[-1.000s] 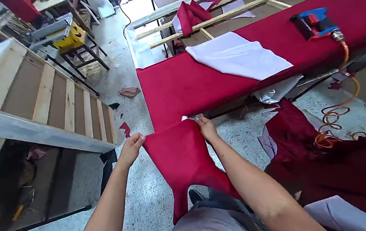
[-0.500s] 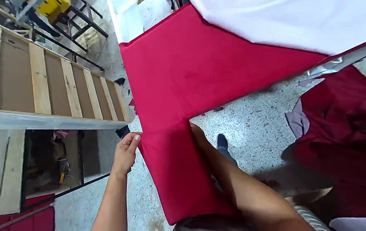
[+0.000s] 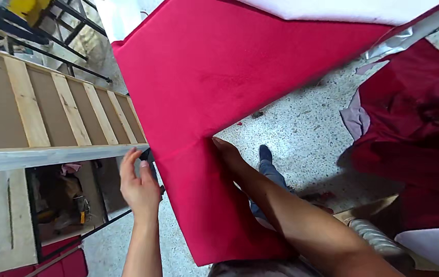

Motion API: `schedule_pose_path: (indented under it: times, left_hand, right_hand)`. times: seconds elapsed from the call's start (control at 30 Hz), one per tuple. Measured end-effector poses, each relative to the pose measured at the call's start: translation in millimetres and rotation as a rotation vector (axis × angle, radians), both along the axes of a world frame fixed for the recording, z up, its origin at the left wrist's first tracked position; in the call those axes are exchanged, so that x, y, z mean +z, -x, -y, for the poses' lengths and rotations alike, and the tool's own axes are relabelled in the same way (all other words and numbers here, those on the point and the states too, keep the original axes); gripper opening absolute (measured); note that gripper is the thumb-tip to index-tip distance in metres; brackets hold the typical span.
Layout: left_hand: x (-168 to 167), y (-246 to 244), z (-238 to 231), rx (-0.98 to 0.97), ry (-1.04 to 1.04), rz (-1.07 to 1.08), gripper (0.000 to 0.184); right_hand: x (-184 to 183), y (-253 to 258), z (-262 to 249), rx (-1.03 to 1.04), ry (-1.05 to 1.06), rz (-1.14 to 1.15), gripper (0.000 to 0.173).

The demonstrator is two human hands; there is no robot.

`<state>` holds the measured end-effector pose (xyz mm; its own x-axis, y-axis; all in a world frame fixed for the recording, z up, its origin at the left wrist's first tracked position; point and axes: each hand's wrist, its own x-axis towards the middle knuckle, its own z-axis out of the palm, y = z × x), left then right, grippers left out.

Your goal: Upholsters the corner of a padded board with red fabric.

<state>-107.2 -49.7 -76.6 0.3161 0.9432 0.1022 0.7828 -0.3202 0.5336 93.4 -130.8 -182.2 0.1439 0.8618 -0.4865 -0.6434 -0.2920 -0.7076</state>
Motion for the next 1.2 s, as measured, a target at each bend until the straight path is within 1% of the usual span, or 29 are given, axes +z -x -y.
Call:
schedule_pose_path:
  times: [0.03,0.07,0.1,0.13,0.17,0.23,0.3,0.33,0.4,0.43,0.53,0.7,0.8,0.87,0.93,1.0,1.03,1.1,1.2]
  left_hand:
    - [13.1,-14.1,9.0,-0.125,-0.116,-0.074,0.042]
    - [21.7,-30.8,18.3,-0.284,-0.186,-0.131,0.046]
    - [24.2,-47.5,26.0,-0.442,-0.213,-0.182,0.048]
    - [20.1,-61.2,30.0,-0.572,-0.212,-0.238,0.049]
    - [11.1,-69.2,30.2,-0.662,-0.199,-0.296,0.052]
    - [-5.6,-71.1,26.9,-0.737,-0.179,-0.364,0.06]
    - [-10.2,-70.7,24.6,-0.743,-0.175,-0.377,0.063]
    - [-10.4,-69.7,25.2,-0.742,-0.174,-0.38,0.063]
    - [-9.6,-69.0,26.0,-0.741,-0.168,-0.375,0.064]
    - [-9.5,-69.5,25.9,-0.742,-0.169,-0.372,0.065]
    - [-9.1,-70.7,26.7,-0.746,-0.17,-0.362,0.066]
    - [-8.1,-69.2,26.0,-0.745,-0.159,-0.357,0.072]
    - [-8.1,-69.5,25.8,-0.747,-0.155,-0.35,0.075]
    - [-7.8,-69.3,25.1,-0.747,-0.15,-0.349,0.081]
    - [-7.6,-68.5,24.1,-0.751,-0.151,-0.347,0.091]
    - [-8.1,-68.8,23.2,-0.751,-0.16,-0.349,0.099]
    - [-8.6,-68.8,22.9,-0.747,-0.165,-0.352,0.102]
    - [-8.7,-68.9,23.9,-0.736,-0.167,-0.361,0.104]
    - [-6.4,-70.8,26.2,-0.728,-0.15,-0.382,0.104]
  right_hand:
    - [-2.1,0.0,-0.7,-0.005,0.001,0.009,0.043]
    - [-5.5,0.0,-1.8,-0.018,-0.002,0.01,0.043]
    - [-9.3,0.8,-2.4,-0.047,-0.007,-0.007,0.045]
    - [-12.9,1.7,-1.2,-0.084,-0.028,-0.04,0.047]
    - [-15.9,1.5,1.3,-0.126,-0.058,-0.082,0.049]
    - [-23.6,-0.7,7.4,-0.168,-0.119,-0.126,0.056]
    - [-32.1,-9.0,14.9,-0.121,-0.206,-0.109,0.056]
    - [-33.1,-12.5,19.4,-0.096,-0.241,-0.102,0.048]
    - [-33.2,-14.6,21.1,-0.087,-0.304,-0.139,0.026]
    - [-33.9,-15.8,19.4,-0.083,-0.302,-0.157,0.021]
    - [-37.7,-9.5,8.9,-0.127,-0.261,-0.246,0.018]
    - [-40.8,-1.7,-5.0,-0.092,-0.358,-0.395,0.021]
    - [-41.7,1.4,-8.6,-0.105,-0.362,-0.446,0.022]
    - [-40.2,2.7,-9.1,-0.121,-0.34,-0.463,0.02]
    - [-40.1,2.7,-7.8,-0.117,-0.328,-0.484,0.02]
    - [-38.3,-0.7,-2.9,-0.098,-0.291,-0.453,0.026]
    - [-36.2,-4.4,1.0,-0.069,-0.246,-0.412,0.035]
    - [-28.6,-12.5,10.2,0.021,-0.113,-0.308,0.051]
    - [-8.9,-24.7,39.5,0.171,0.058,-0.077,0.065]
